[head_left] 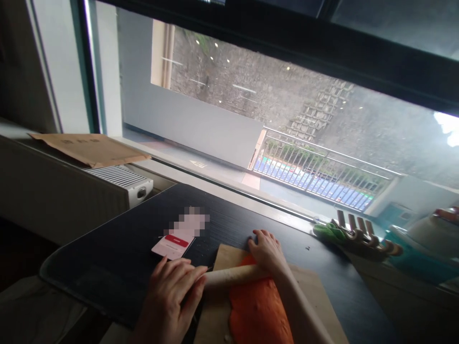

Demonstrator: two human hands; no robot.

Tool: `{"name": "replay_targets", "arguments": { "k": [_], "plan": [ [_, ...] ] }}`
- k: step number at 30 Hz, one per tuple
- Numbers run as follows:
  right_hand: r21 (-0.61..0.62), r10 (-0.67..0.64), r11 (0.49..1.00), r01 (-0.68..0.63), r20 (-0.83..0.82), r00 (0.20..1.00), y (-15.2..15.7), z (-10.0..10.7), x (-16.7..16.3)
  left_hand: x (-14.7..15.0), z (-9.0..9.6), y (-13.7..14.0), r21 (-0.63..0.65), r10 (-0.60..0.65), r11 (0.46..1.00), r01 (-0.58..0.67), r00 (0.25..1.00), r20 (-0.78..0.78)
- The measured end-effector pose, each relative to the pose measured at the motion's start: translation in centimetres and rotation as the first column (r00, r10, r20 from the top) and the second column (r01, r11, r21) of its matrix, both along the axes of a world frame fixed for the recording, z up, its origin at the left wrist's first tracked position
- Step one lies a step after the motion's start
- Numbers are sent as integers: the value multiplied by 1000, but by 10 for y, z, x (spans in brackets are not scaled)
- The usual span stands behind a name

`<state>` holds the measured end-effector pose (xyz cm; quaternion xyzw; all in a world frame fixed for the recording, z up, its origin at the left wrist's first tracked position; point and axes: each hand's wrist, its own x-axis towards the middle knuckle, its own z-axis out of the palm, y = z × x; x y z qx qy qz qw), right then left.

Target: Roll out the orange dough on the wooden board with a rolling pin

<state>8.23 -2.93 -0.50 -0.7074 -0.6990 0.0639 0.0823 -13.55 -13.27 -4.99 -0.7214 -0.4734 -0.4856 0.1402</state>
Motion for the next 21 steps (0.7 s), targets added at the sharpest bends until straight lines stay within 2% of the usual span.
{"name": "replay_targets", "arguments": {
  "k": [2, 4, 9, 11, 14, 18, 21],
  "plan": [
    [-19, 5, 1000, -5, -4, 1000, 10, 1, -4, -4, 2, 2, -12, 14, 1000, -15, 999, -34],
    [-17, 10, 1000, -10, -15, 1000, 6, 2, -4, -5, 3, 0, -24, 15, 1000, -17, 998, -62],
    [61, 26, 998, -24, -34, 999, -48, -1, 13, 7, 2, -19, -6, -49, 999, 49, 982, -184],
    [95, 46, 994, -45, -13, 999, -72, -5, 22, 19, 2, -29, 0, -70, 997, 71, 982, -177],
    [135, 67, 988, -70, 29, 997, -88, -10, 30, 36, 11, -37, -125, -81, 990, 65, 990, -120],
    [128, 38, 991, -39, 10, 999, -63, -7, 19, 47, 31, -21, -391, -12, 919, -49, 988, -151],
    [86, 11, 996, -9, -24, 1000, -28, -1, 5, 43, 42, 12, -434, 90, 882, -186, 969, -232]
  ]
}}
